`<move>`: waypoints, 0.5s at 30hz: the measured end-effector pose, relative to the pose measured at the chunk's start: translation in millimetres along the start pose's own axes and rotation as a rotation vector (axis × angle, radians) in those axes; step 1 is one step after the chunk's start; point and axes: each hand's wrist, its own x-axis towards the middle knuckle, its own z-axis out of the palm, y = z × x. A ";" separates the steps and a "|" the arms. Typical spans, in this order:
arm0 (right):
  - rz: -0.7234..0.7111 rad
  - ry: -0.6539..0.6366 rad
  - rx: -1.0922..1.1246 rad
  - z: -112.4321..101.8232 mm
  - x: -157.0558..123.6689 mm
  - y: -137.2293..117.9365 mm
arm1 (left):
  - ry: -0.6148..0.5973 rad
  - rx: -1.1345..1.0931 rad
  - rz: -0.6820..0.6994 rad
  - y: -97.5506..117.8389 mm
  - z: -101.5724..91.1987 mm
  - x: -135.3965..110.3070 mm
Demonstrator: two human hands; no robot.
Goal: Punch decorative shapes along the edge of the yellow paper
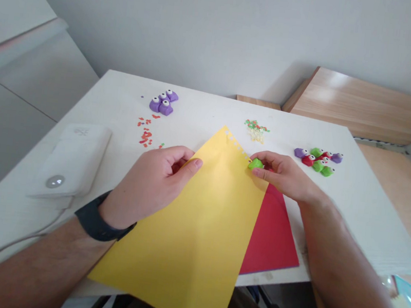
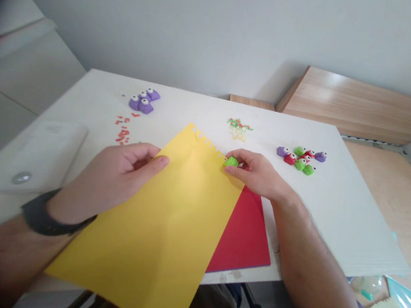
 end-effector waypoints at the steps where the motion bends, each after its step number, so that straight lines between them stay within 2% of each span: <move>1: -0.002 -0.003 -0.013 0.1 0.1 -0.1 | -0.001 -0.001 0.000 0.0 0.0 0.0; 15: -0.025 0.010 -0.163 6.3 0.2 -0.7 | -0.005 -0.011 -0.003 0.3 0.7 0.4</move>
